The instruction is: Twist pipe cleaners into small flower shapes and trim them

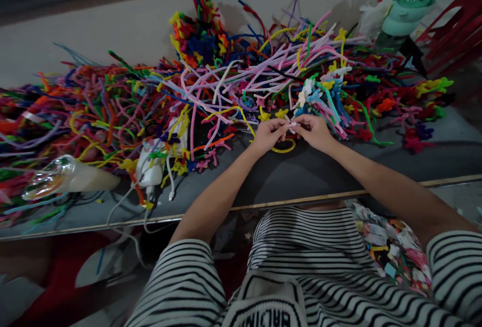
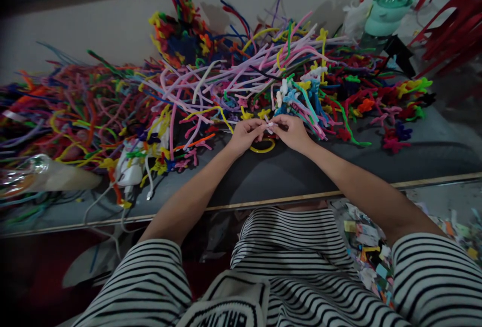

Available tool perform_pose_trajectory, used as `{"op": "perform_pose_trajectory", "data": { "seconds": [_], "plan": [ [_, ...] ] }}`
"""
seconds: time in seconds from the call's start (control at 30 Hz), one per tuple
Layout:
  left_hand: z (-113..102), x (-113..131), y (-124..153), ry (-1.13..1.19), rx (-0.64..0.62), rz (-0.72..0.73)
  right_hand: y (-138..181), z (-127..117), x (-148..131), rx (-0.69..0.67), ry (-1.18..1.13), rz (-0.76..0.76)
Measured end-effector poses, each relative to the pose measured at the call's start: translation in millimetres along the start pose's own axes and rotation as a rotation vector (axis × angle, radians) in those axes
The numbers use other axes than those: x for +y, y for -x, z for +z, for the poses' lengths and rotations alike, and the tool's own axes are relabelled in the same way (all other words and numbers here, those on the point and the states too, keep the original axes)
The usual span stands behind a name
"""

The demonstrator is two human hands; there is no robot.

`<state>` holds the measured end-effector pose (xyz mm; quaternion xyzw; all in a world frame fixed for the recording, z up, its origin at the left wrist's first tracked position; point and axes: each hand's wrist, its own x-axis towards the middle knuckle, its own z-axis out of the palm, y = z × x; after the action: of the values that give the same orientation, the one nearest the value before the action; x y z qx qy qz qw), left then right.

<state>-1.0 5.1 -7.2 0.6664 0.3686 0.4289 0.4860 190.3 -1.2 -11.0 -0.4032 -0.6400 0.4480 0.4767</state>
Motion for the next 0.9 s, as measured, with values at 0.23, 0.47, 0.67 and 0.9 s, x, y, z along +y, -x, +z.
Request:
{"op": "perform_pose_trajectory", "data": {
  "seconds": [0.23,0.47,0.67,0.9],
  "plan": [
    [4.8,-3.9,-0.4,-0.043,0.109,0.031,-1.0,-0.4,-3.1,0.007,-0.023,0.039],
    [15.2,4.7,12.5,-0.344,0.275,0.182,0.1,6.7,-0.6,0.022,-0.156,0.094],
    [18.6,6.4,13.8,-0.404,0.311,0.186,-5.4,4.6,0.2,0.004,-0.218,0.173],
    [11.4,7.6,11.5,-0.408,0.337,0.161,-5.2,2.0,5.4,0.084,-0.116,0.066]
  ]
}}
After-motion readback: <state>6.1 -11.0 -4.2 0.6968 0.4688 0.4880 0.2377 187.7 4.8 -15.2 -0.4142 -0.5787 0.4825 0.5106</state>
